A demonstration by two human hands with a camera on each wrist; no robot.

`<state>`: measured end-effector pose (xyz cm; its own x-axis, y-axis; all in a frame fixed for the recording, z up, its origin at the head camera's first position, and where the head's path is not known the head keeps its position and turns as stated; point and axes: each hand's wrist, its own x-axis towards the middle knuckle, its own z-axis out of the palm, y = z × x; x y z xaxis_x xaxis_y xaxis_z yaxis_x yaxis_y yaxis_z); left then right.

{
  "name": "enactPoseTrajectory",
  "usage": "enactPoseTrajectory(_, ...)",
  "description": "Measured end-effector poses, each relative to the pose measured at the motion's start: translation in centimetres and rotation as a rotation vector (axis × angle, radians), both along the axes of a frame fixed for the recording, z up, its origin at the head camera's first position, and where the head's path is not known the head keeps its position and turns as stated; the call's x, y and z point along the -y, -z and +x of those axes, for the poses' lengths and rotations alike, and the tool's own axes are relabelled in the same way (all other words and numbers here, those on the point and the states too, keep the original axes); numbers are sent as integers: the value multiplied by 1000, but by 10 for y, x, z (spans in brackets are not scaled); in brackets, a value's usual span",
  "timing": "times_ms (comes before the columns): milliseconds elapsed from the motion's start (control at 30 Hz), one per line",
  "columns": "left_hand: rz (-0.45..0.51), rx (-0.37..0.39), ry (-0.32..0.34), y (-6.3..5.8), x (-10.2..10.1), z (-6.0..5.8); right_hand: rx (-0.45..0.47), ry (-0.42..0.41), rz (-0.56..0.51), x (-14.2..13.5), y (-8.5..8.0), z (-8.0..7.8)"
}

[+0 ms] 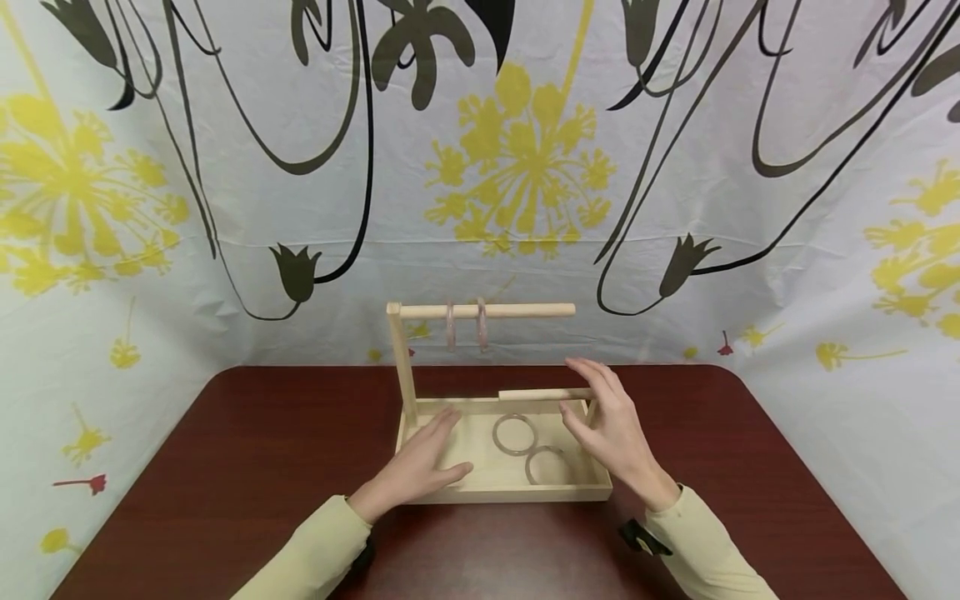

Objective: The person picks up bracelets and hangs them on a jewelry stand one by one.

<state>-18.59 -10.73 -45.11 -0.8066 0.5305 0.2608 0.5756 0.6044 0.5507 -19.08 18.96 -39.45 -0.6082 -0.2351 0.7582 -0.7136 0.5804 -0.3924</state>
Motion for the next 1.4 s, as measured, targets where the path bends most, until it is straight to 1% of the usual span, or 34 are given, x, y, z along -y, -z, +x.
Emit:
enactPoseTrajectory(233,-42,32,34,8,-7,-7,11,8,-20,-9,10,4)
enactPoseTrajectory(333,-66,53,48,7,-11,-9,61,31,-29,-13,13,5)
enactPoseTrajectory(467,-102,55,81,4,-18,-13,147,79,-20,-20,20,7)
enactPoseTrajectory(567,-142,52,101,2,-25,-15,184,109,-7,-25,24,9)
enactPoseTrajectory(700,-181,23,128,-1,-34,-18,217,130,-15,-31,28,10)
enactPoseTrajectory(800,-199,-20,145,-3,-42,-20,255,139,-27,-35,32,11)
enactPoseTrajectory(933,-258,-59,143,-5,-50,-22,308,153,-28,-42,39,15)
enactPoseTrajectory(1033,-304,-61,137,-8,-54,-24,336,148,-12,-46,45,18)
enactPoseTrajectory(1200,-361,-65,135,-11,-59,-26,392,114,79,-51,54,24)
enactPoseTrajectory(1400,-391,-78,140,-8,-64,-31,475,72,157,-53,62,30)
